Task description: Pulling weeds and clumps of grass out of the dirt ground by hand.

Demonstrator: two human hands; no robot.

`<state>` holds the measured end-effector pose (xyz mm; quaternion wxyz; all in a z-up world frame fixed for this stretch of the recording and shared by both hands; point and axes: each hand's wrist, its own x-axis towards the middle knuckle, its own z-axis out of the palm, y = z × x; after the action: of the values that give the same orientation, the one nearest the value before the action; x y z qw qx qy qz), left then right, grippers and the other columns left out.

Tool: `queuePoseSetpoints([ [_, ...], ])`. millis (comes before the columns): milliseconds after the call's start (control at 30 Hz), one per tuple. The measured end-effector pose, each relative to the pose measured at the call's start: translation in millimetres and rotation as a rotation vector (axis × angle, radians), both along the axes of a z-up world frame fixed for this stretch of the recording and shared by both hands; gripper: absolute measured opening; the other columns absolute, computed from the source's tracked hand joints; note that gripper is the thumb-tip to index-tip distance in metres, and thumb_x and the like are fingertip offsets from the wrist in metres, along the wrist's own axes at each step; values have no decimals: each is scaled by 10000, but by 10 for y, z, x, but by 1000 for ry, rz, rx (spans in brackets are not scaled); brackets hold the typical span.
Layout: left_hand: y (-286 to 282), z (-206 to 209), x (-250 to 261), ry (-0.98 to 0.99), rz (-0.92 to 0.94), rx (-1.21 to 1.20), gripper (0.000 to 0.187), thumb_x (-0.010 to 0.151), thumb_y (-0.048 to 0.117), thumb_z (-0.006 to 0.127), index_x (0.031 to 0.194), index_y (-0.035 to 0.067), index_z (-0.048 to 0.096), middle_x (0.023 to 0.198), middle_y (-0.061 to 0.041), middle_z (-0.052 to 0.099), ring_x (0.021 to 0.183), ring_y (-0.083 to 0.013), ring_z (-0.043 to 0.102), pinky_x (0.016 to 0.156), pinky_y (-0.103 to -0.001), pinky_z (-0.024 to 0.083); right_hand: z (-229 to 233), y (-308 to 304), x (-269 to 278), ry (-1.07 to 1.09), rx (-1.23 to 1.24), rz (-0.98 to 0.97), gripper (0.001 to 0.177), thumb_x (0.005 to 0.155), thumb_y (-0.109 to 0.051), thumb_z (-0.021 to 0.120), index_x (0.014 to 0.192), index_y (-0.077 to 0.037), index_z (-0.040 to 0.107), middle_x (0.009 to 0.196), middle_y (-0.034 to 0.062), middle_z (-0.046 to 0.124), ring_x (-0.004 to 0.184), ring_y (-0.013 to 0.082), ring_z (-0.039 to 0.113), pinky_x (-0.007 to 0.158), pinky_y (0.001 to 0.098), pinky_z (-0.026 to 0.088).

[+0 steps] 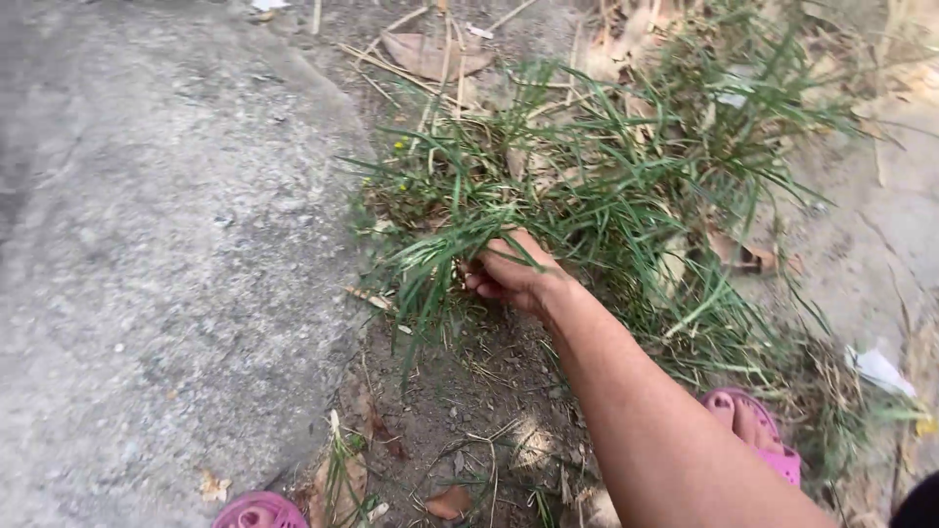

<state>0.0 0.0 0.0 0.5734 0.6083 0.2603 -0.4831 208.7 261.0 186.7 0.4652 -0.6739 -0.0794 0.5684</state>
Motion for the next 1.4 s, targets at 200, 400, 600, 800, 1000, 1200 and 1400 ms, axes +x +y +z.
queuePoseSetpoints([
  [200,769,626,587,4,135,180,188,928,236,709,948,49,697,701,-44,691,522,-140,616,458,-315,503,-20,146,-24,120,37,15,154,978,-226,658,920,-83,666,737,-2,660,587,110,608,478,263,495],
  [400,1482,1402,746,-82,191,373,192,919,230,719,960,43,705,713,-51,702,530,-146,630,463,-324,510,-158,-585,324,149,-27,-379,203,1031,-196,507,987,-84,670,767,57,681,621,147,638,514,278,539],
  [600,1943,2370,744,-181,172,495,199,910,224,728,972,36,713,726,-59,713,537,-153,644,468,-332,517,-240,-1052,491,135,-12,-567,143,1032,-208,574,1007,-95,658,849,51,658,692,166,614,531,294,520],
  [800,2535,2772,754,-254,832,384,309,1013,366,534,1014,82,656,665,-24,668,506,-109,597,425,-280,478,931,-1013,-147,227,254,-107,140,979,-219,636,1057,-104,660,945,44,686,799,148,642,689,292,564],
  [1000,3074,3538,763,-121,1081,276,629,1011,689,341,799,127,526,584,33,479,446,-104,504,408,-271,426,1495,-832,-281,225,583,59,206,932,-132,668,1123,-57,681,993,92,743,868,194,723,814,347,608],
  [1200,3574,4216,983,-41,861,382,823,925,861,228,731,100,478,577,2,486,450,-126,495,437,-262,410,2173,-643,-137,-87,682,202,168,914,-96,720,1048,1,687,950,100,760,856,191,742,795,347,634],
  [1400,3536,4491,597,-27,677,434,882,930,851,169,750,58,510,574,-18,520,446,-123,513,448,-263,447,2325,-604,-566,-406,651,329,103,894,-103,724,932,-8,737,841,103,769,737,178,750,690,324,647],
])
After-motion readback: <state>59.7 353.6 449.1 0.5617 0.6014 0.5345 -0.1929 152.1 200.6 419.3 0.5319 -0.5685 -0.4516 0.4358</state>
